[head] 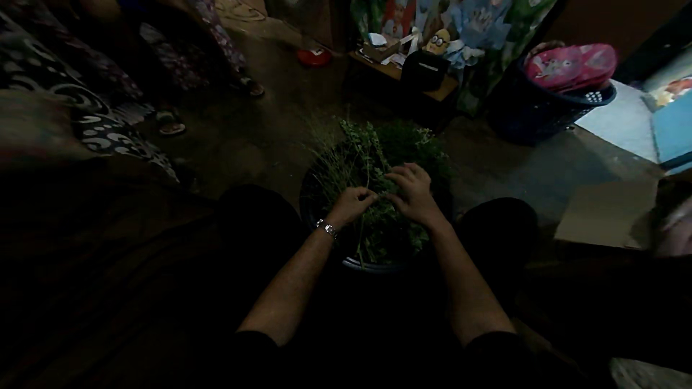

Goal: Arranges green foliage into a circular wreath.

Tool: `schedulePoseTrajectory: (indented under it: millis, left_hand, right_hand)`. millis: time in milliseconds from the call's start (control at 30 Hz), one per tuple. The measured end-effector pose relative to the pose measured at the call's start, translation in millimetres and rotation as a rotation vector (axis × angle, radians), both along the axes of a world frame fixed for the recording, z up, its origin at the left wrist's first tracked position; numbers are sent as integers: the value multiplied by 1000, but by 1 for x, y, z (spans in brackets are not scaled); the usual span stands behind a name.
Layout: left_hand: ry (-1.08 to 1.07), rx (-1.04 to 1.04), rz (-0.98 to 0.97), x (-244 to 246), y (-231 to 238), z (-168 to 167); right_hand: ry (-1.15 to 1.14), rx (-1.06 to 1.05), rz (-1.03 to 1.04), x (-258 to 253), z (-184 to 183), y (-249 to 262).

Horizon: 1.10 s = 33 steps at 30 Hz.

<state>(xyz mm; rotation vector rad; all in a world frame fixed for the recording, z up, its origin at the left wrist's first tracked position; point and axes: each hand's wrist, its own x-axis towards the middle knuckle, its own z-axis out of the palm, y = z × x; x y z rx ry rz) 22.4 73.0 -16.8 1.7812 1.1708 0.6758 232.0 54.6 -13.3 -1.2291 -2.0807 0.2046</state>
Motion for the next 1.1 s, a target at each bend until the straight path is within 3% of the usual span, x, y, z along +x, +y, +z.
schedulePoseTrajectory:
  millis: [200,333,500,733,867,967,1100]
  left_hand:
    - [74,166,-85,-5,2,-1]
    - [62,158,-86,-10,3,2]
    - [120,202,-225,-13,8,-5]
    - [33,111,-231,-12,2,9]
    - [-40,58,-149,-18,2,13]
    - [-102,37,-98,-21,6,11]
    - [-41,41,25,-17,-2,21]
  right_hand:
    - [43,-293,98,-13,0,-2]
    - [101,-446,70,-14,8,-5]
    - [121,-547,124,-13,5,-3]
    - [368,-695,58,-13,10,-3]
    - [461,-656,-64,9,6,5]
    - [409,-481,-231,15,15,3]
    - [234,-297,-118,11,15,-2]
